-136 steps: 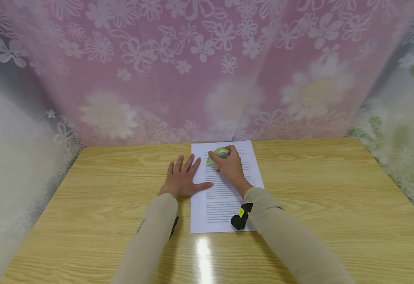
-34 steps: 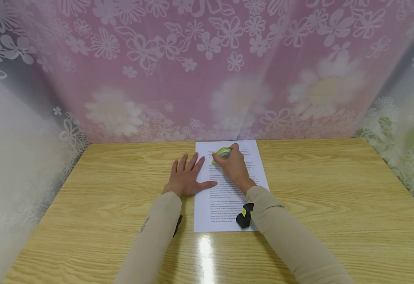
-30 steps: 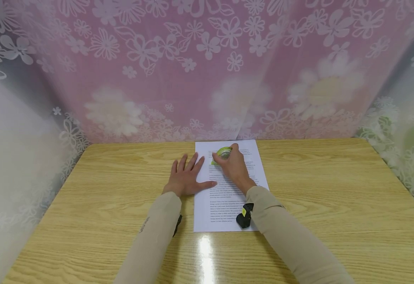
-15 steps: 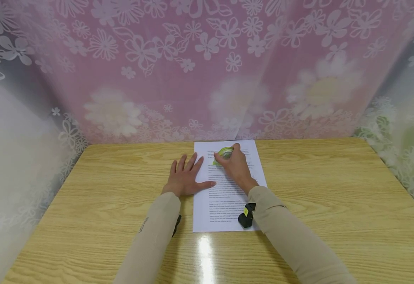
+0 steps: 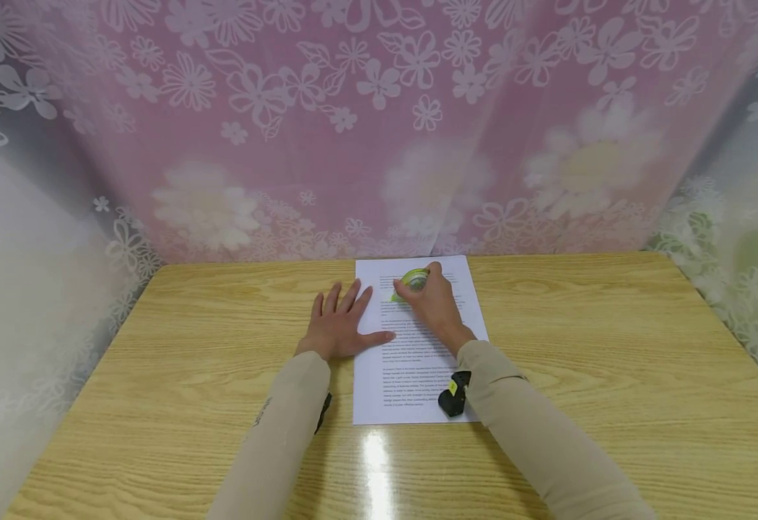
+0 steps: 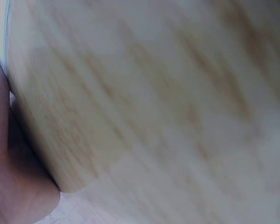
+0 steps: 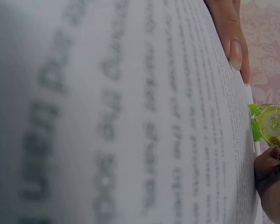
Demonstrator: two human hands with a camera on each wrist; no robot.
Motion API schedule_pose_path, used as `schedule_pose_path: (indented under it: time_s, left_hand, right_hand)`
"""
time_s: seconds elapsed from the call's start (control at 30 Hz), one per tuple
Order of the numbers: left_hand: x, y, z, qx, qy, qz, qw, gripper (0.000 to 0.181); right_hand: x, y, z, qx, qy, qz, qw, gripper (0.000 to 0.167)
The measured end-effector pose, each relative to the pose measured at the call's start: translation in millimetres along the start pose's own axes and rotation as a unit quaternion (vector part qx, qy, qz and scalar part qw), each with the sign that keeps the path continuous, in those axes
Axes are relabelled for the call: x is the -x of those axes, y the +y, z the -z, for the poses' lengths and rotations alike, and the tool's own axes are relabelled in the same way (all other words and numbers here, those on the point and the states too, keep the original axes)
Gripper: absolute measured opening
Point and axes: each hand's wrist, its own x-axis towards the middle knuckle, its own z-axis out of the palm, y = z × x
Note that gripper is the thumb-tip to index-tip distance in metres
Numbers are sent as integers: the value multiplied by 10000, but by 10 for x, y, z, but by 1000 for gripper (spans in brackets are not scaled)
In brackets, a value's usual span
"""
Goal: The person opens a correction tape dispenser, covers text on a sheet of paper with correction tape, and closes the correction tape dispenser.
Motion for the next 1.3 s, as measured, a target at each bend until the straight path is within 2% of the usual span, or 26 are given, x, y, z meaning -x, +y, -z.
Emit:
schedule_pose_path:
  time_s: [0.4,0.83,1.17,1.3]
  left_hand:
    - [-29,-39,-49,74,86,-59,9999,105]
    - [18,0,4,-48,12,-83,10000,104]
    - [-23,-20,-34,-57,33,-31,10000,104]
    - [25,11,17,-79,41,-55,9999,103]
  right_hand:
    - [6,43,55,-85,12,113,9999,64]
    - [8,77,75,-77,-4,97,9999,58]
    - [11,76,100,-69,-39,118,9999,57]
    - [11,74,117,-41,-29,130,9999,59]
